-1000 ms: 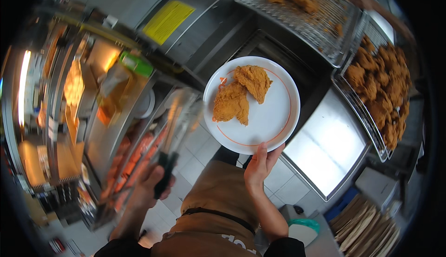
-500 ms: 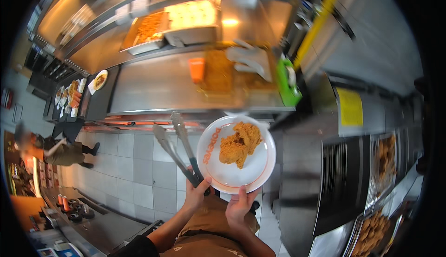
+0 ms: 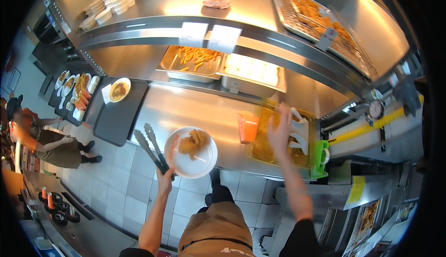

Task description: The person assembles multiple fried chicken meals by placing fried chicken pieces onto plates using tongs, then scooping french fries into paper bags and placing them on trays. The person also adds small sauce cups and napkins to each tray before handing completed orders to a coworker.

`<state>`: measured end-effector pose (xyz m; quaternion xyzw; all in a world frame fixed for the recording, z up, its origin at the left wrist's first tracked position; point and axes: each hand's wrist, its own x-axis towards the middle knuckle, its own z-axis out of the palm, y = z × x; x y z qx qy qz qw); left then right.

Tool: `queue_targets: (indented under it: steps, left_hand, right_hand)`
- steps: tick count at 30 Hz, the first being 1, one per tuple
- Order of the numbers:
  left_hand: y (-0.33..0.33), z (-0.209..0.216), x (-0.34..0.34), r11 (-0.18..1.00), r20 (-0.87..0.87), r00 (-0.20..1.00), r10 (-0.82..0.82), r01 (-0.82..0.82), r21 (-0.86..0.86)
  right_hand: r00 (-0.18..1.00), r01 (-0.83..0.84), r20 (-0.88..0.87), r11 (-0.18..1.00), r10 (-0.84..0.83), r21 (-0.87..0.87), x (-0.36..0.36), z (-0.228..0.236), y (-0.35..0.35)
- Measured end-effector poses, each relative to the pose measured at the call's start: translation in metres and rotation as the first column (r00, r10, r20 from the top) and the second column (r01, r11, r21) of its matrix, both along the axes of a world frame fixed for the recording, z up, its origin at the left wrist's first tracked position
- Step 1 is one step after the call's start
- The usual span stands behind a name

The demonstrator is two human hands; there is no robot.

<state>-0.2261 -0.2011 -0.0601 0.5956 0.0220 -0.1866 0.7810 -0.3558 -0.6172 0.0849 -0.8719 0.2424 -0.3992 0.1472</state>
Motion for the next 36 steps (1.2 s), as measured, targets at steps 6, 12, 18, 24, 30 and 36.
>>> queue_targets:
  steps: [6,12,18,24,30,36]
  left_hand:
    - [0.01,-0.048,0.079,0.995,-0.077,0.997,0.006,0.002,0.104]
    - [0.011,-0.058,0.12,0.994,-0.235,0.966,0.105,-0.098,0.042]
    - [0.008,-0.054,0.151,0.985,-0.232,0.964,0.132,-0.101,0.143]
    - [-0.003,-0.073,0.189,0.959,-0.082,0.992,0.099,-0.073,0.273]
    - [0.014,-0.042,0.203,0.97,-0.08,0.997,0.009,0.011,0.243]
    - [0.041,0.021,0.182,0.967,0.061,0.992,-0.109,0.091,0.237]
  right_hand:
    - [0.465,0.33,-0.869,0.944,-0.17,-0.008,0.202,0.002,-0.231]
    - [0.384,0.343,-0.897,0.936,-0.218,-0.081,0.208,-0.082,-0.322]
    - [0.425,0.487,-0.835,0.866,-0.349,-0.114,0.172,-0.076,-0.302]
    - [0.975,0.217,0.007,0.956,-0.223,0.197,0.129,-0.036,-0.011]
    - [0.939,-0.07,-0.274,0.896,0.208,0.439,0.213,-0.098,0.241]
    - [0.965,-0.093,-0.19,0.915,0.18,0.393,0.214,-0.113,0.278]
